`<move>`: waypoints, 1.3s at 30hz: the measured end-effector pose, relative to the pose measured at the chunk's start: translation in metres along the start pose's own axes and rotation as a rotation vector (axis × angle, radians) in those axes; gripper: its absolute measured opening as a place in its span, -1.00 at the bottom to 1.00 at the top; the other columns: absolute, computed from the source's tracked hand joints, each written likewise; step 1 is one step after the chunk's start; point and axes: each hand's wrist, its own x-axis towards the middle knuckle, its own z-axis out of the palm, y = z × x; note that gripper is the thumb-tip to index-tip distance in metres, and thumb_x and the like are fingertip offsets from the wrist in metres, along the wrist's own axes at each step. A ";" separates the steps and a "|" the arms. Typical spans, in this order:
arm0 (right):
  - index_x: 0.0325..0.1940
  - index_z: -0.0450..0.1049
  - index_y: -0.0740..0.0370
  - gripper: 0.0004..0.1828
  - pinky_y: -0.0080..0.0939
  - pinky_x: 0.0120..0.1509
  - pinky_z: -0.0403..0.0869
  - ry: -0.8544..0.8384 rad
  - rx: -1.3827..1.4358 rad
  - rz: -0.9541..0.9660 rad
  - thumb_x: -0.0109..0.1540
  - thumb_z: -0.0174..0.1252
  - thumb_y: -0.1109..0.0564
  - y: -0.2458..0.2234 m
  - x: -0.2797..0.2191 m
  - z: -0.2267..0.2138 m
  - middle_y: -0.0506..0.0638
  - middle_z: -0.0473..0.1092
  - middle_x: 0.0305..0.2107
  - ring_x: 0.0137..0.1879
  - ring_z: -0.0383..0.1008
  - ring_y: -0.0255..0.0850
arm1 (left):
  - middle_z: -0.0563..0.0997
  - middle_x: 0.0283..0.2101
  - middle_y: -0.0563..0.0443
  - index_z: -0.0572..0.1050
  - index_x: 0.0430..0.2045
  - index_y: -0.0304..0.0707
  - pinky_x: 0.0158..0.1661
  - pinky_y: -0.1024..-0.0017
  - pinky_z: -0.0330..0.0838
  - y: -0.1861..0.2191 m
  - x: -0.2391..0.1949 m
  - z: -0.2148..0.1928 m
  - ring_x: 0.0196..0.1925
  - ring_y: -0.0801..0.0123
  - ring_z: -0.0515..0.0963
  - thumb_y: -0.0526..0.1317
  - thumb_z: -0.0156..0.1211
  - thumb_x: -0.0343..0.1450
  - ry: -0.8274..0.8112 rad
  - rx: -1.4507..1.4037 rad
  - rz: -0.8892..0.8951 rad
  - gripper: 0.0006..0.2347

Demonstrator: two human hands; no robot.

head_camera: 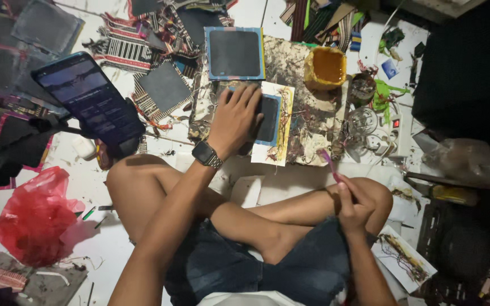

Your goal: The person sits cross-legged on the floor and uses a pink tool to apply a substance to the edges of small square fabric pieces. They repeatedly dip the tool into a yellow container and rub it along the borders of the squares, occasionally picking up and placing down the fabric pieces.

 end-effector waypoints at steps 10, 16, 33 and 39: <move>0.04 0.66 0.25 -0.76 -0.06 0.01 0.52 0.078 0.028 0.109 0.32 0.23 0.18 0.017 -0.030 0.001 0.22 0.59 -0.29 -0.14 0.59 -0.09 | 0.64 -0.27 -0.02 0.64 -0.22 -0.11 -0.11 0.09 0.31 -0.017 0.030 -0.011 -0.15 0.13 0.58 -0.18 0.36 0.35 -0.218 0.168 0.007 -0.83; 0.00 0.68 0.19 -0.79 -0.13 0.02 0.54 0.106 0.096 0.135 0.28 0.27 0.21 0.022 -0.029 -0.001 0.19 0.60 -0.29 -0.14 0.59 -0.17 | 0.69 -0.34 -0.18 0.61 -0.16 -0.21 -0.24 0.03 0.50 -0.009 0.013 -0.095 -0.25 -0.18 0.70 -0.13 0.25 0.45 -0.200 -0.386 -0.337 -0.80; 0.02 0.69 0.14 -0.75 -0.13 0.03 0.52 0.081 0.067 0.182 0.28 0.24 0.14 0.017 -0.025 -0.001 0.13 0.60 -0.27 -0.15 0.57 -0.21 | 0.68 -0.33 0.01 0.50 -0.06 -0.34 -0.25 0.46 0.63 -0.019 -0.047 0.053 -0.30 0.45 0.62 -0.30 0.39 0.33 0.075 -1.174 -1.035 -0.68; 0.01 0.69 0.13 -0.75 -0.08 -0.01 0.52 0.067 0.055 0.182 0.28 0.25 0.12 0.022 -0.025 0.001 0.18 0.59 -0.31 -0.18 0.58 -0.14 | 0.72 -0.31 -0.08 0.54 -0.09 -0.31 -0.25 0.30 0.64 -0.020 -0.039 0.039 -0.26 0.32 0.70 -0.29 0.37 0.35 0.015 -0.974 -1.001 -0.73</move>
